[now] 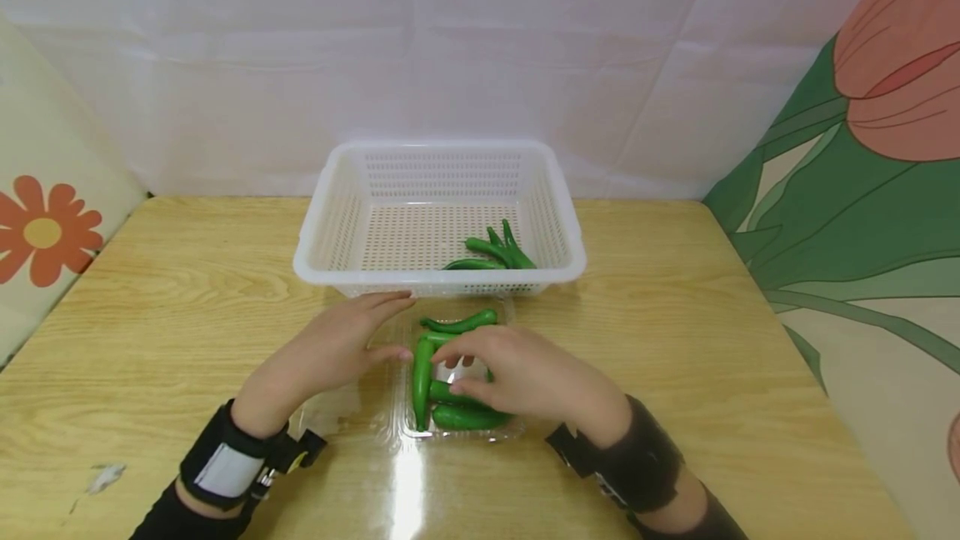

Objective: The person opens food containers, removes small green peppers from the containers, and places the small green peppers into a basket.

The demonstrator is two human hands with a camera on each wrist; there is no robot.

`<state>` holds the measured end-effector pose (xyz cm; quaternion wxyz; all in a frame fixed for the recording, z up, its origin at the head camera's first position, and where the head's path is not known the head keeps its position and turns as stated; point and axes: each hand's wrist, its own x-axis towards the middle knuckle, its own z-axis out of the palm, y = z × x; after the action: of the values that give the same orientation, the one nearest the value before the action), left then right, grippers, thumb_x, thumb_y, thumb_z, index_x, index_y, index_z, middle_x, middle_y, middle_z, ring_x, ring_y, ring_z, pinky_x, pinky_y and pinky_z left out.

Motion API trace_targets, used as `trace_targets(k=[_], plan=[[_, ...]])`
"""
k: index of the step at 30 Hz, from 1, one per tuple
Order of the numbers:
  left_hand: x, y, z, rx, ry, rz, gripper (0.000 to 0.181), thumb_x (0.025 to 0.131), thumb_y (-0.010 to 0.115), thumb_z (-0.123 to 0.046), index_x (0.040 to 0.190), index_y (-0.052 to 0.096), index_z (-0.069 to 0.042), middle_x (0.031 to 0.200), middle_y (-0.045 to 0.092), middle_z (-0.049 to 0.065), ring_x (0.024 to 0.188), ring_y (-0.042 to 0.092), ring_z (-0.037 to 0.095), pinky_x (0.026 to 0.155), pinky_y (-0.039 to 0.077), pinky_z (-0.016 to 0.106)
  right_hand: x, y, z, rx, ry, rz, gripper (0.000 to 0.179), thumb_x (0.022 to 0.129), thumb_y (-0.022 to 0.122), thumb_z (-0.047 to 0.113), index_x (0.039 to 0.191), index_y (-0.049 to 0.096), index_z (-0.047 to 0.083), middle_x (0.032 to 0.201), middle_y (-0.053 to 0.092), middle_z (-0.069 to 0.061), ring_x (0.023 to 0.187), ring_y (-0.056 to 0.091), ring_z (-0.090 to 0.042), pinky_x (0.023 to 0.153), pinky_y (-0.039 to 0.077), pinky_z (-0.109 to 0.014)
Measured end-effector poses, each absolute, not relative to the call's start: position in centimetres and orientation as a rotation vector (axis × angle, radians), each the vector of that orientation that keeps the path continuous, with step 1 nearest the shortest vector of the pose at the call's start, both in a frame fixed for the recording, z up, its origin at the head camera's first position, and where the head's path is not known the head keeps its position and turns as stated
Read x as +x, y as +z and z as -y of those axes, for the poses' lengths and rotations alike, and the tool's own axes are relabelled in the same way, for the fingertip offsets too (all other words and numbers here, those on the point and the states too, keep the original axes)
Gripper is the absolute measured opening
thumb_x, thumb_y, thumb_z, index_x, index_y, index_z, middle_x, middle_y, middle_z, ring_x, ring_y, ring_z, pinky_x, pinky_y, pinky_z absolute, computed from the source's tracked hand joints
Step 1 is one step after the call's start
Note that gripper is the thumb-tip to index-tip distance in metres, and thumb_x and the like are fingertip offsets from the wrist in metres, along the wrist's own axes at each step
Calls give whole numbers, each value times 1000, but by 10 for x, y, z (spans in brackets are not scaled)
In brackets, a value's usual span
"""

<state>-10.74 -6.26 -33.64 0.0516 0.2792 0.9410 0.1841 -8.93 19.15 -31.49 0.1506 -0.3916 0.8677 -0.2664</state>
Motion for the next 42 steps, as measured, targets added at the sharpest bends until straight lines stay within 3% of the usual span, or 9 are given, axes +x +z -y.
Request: trace_targets(k=[9,18,36,42], plan=[[-107,-335,62,841,555,-2859,75,88,72,-47,146,47,-6,151,44,10,137,43,31,114,35,46,-90,-316,-192,-1098,-754,-2396,42,89,75,18,128,65,7,118,70,-5,103,67,-17,84,58,-33],[-107,-336,63,846,565,-2855,75,88,72,-45,146,47,-5,152,44,11,137,42,32,115,34,46,-87,-318,-188,-1052,-700,-2412,40,87,78,21,125,68,12,105,70,7,91,64,-4,79,58,-29],[-107,-337,62,836,575,-2856,75,88,72,-46,147,47,-7,152,43,9,137,43,31,114,35,45,-85,-324,-182,-1120,-669,-2392,36,85,79,16,120,69,10,98,68,8,87,62,-3,76,56,-24],[-107,-337,63,832,568,-2855,75,88,72,-46,147,47,-7,152,44,10,137,43,31,114,35,46,-84,-327,-181,-1109,-633,-2444,37,85,80,17,120,69,10,107,69,4,91,62,-4,78,56,-24]])
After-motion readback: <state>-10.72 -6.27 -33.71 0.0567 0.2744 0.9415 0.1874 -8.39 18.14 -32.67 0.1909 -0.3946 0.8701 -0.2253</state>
